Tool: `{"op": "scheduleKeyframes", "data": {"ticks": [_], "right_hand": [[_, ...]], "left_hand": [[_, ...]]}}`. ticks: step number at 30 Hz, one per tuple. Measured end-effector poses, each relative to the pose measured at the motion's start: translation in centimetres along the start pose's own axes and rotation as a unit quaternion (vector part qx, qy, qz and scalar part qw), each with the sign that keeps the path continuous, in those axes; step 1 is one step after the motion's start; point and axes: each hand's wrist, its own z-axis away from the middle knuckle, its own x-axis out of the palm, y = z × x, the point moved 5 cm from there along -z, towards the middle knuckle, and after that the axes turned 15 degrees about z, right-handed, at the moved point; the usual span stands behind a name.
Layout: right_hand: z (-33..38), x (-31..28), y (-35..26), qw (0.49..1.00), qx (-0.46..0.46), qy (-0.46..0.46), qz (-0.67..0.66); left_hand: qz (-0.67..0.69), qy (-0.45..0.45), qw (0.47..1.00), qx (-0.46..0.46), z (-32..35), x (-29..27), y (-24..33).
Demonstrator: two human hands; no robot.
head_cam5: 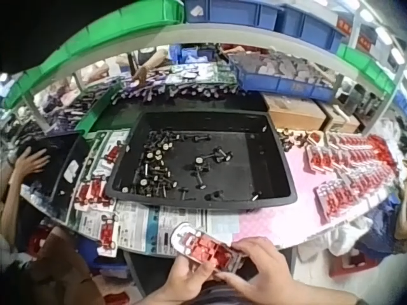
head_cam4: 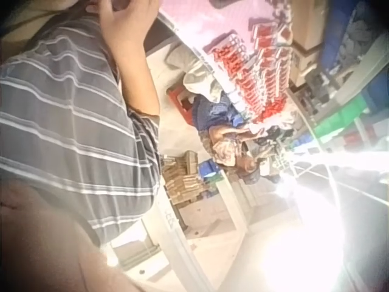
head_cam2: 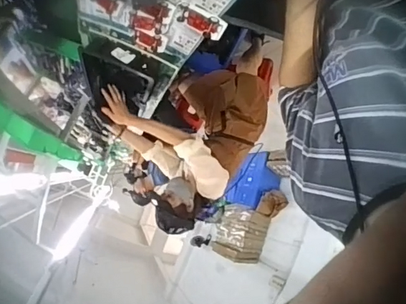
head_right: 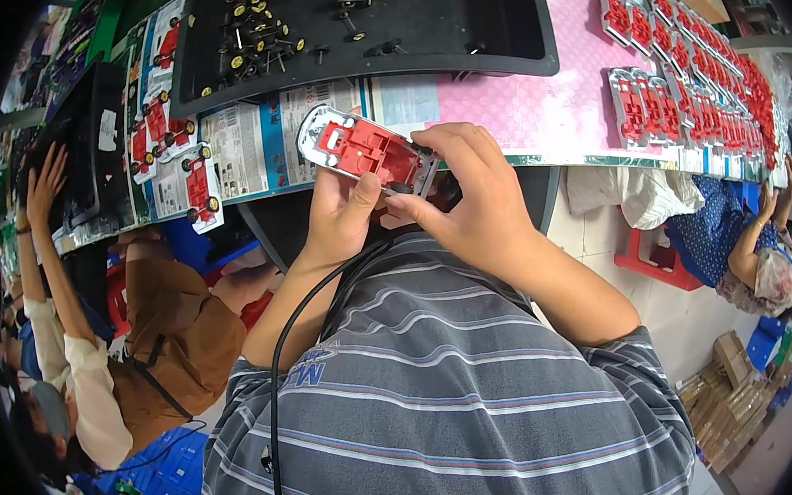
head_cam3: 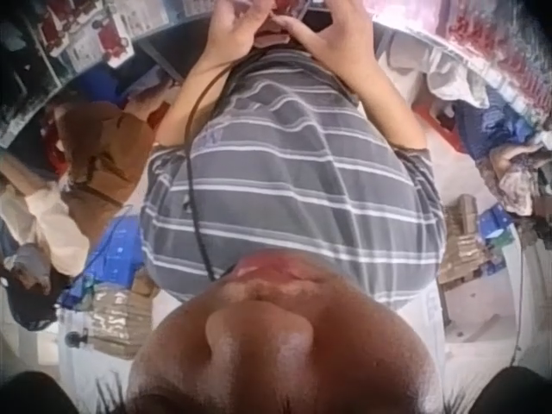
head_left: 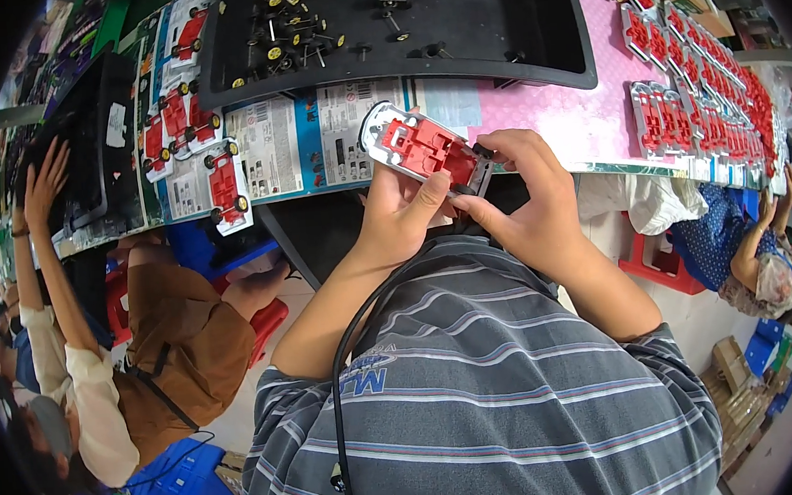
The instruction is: The person assembles toy cars by picking up wheel axle sets from a tray, fitting them into the toy car chassis by hand, and placing the assembled toy cars onto the work table.
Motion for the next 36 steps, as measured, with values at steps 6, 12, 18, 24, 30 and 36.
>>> {"op": "scheduleKeyframes", "data": {"ticks": [6,12,18,24,30,36], "right_hand": [[-0.4,0.6,-0.4,0.999,-0.004,-0.048,0.007],[-0.8,0.4,-0.5,0.998,-0.031,-0.047,0.018],[-0.8,-0.9,0.0,0.999,0.014,-0.030,-0.024],[-3.1,-0.8,-1.0,0.999,-0.024,0.023,-0.041],[-4.1,1.2,-1.9,0.997,-0.062,0.029,0.028],[-3.8,0.4,-1.3,0.999,-0.044,-0.005,-0.027]], "left_hand": [[-0.001,0.001,1.000,0.026,0.6,-0.6,0.1],[-0.008,-0.001,1.000,0.015,0.5,-0.3,0.0],[0.015,0.001,1.000,-0.006,0.2,-0.5,-0.3],[-0.058,-0.042,0.997,-0.002,0.0,-0.4,-1.4],[-0.038,-0.051,0.998,-0.016,0.3,0.0,-2.7],[-0.063,-0.046,0.996,-0.041,0.3,0.0,-2.2]]}}
